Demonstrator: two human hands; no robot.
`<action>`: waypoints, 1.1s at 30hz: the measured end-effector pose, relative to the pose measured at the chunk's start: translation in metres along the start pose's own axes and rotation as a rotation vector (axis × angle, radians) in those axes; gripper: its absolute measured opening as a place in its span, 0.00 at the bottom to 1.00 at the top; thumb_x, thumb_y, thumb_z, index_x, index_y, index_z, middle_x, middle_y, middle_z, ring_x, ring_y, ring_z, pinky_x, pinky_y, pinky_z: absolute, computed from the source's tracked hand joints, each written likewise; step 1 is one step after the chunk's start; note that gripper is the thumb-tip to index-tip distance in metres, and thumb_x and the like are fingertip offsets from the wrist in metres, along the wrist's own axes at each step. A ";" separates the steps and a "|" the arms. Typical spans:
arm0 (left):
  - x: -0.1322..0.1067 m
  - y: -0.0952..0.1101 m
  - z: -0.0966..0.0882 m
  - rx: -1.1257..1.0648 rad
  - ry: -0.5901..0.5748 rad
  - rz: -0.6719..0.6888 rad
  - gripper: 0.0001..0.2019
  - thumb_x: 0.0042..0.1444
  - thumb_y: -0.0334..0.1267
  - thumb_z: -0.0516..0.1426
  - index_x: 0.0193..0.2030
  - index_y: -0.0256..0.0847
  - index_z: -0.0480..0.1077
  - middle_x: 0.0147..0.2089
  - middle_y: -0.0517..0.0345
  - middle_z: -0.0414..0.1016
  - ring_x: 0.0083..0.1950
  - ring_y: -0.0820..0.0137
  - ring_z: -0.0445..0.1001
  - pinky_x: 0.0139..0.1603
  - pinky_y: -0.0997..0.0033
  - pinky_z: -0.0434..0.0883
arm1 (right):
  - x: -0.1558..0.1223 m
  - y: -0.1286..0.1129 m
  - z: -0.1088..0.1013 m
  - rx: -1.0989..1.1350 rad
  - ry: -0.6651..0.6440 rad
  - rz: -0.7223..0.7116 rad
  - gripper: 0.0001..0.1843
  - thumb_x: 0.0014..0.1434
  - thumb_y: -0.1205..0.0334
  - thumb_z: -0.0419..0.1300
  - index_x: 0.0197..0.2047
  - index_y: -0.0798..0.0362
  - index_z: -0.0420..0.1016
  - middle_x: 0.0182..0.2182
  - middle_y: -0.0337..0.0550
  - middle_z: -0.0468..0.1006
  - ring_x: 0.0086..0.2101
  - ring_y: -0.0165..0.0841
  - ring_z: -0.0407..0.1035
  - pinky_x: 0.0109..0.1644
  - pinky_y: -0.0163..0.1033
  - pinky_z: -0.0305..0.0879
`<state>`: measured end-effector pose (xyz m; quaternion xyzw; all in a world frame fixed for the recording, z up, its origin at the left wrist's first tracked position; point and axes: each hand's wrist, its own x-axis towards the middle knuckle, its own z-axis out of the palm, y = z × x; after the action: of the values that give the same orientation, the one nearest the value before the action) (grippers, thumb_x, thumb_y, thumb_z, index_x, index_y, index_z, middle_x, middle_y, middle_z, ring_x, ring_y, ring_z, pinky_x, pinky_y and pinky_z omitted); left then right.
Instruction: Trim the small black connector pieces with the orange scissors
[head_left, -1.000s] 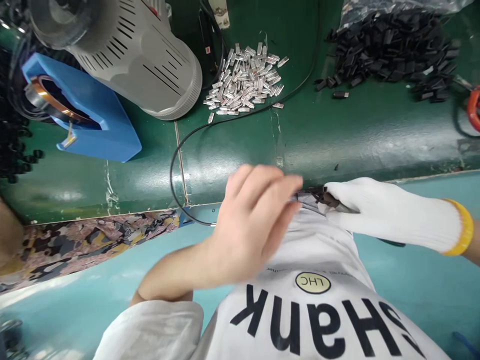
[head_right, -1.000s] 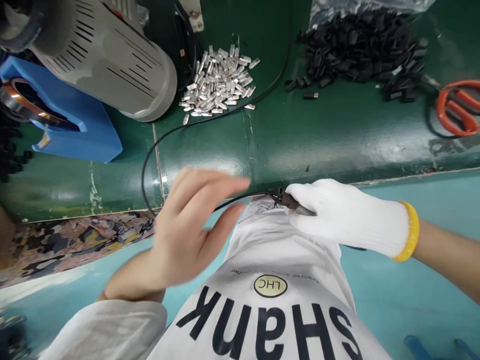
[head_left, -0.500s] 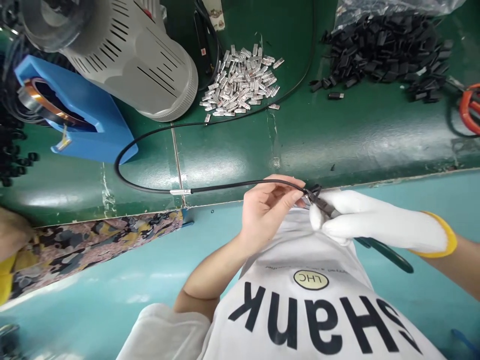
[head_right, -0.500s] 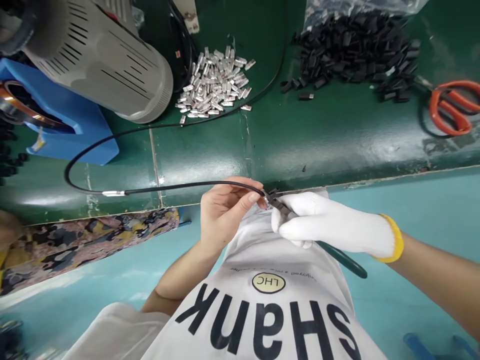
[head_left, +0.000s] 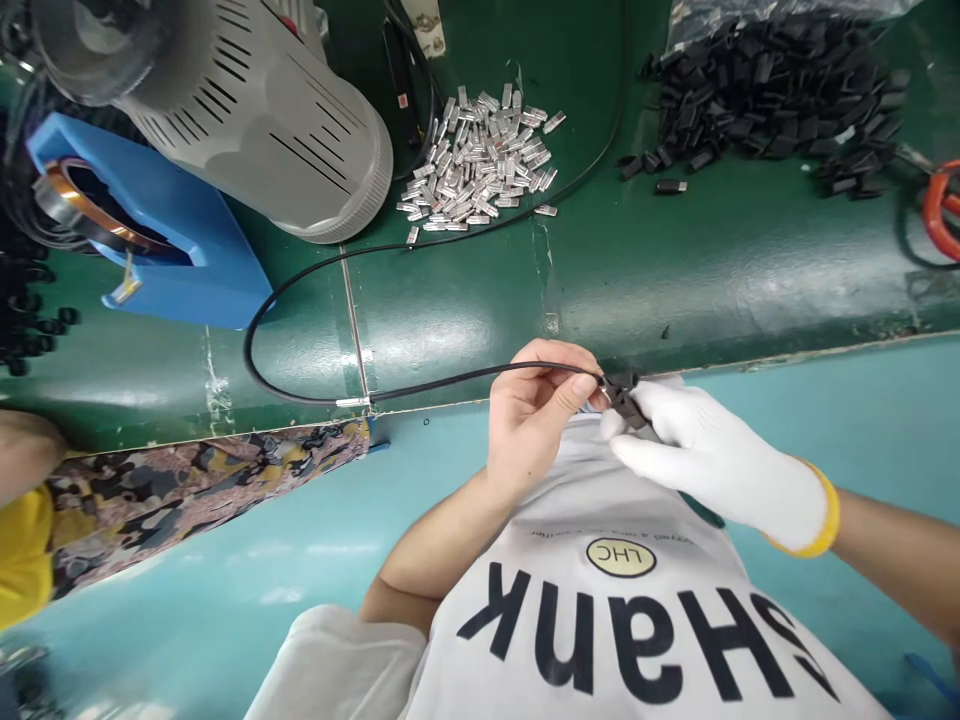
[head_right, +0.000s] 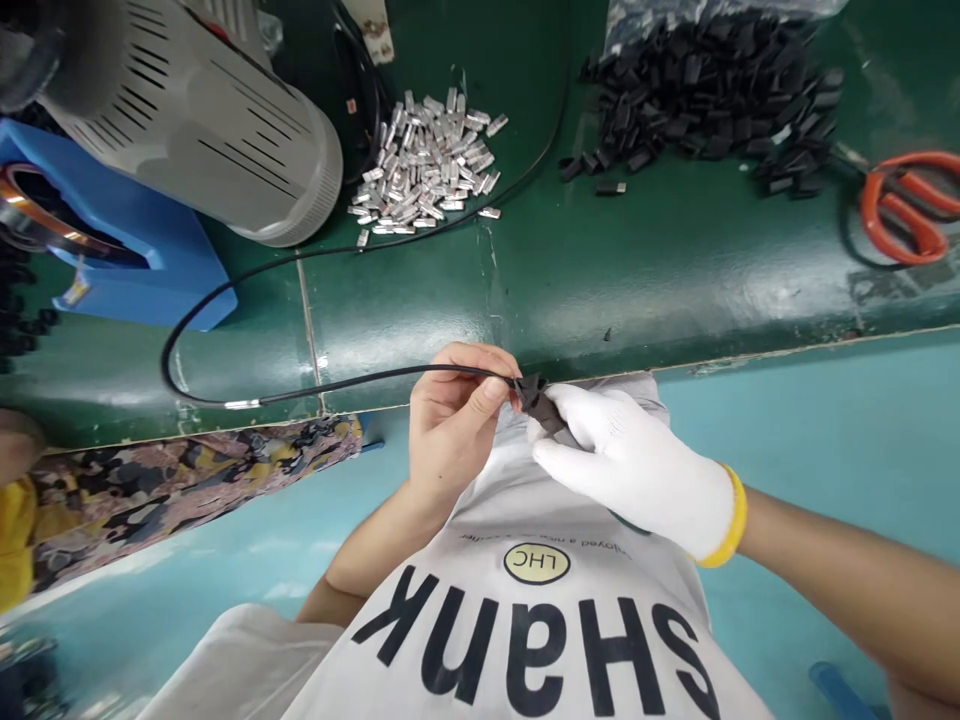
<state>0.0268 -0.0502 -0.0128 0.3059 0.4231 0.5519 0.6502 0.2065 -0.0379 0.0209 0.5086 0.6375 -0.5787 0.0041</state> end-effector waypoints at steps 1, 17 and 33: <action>0.000 0.001 0.000 -0.025 -0.012 -0.008 0.06 0.59 0.37 0.67 0.38 0.39 0.75 0.39 0.57 0.76 0.33 0.77 0.75 0.35 0.76 0.74 | -0.001 0.002 0.003 -0.141 0.098 -0.024 0.09 0.63 0.55 0.56 0.33 0.48 0.64 0.20 0.31 0.61 0.22 0.28 0.56 0.27 0.36 0.49; 0.012 0.021 -0.014 -0.298 -0.259 -0.777 0.12 0.55 0.34 0.68 0.30 0.34 0.69 0.28 0.61 0.69 0.23 0.80 0.67 0.30 0.74 0.71 | 0.001 0.023 -0.053 -1.383 0.277 -0.749 0.10 0.58 0.74 0.55 0.29 0.49 0.63 0.20 0.38 0.62 0.23 0.35 0.56 0.35 0.44 0.36; 0.011 0.010 -0.016 -0.238 -0.194 -0.534 0.13 0.55 0.39 0.70 0.32 0.34 0.72 0.30 0.58 0.77 0.25 0.77 0.73 0.32 0.74 0.73 | 0.010 0.015 -0.031 -0.881 0.131 -0.435 0.05 0.64 0.58 0.55 0.36 0.49 0.68 0.28 0.39 0.75 0.29 0.38 0.67 0.36 0.42 0.44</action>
<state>0.0085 -0.0384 -0.0137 0.1568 0.3570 0.3756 0.8408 0.2297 -0.0117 0.0140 0.3490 0.9119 -0.2083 0.0577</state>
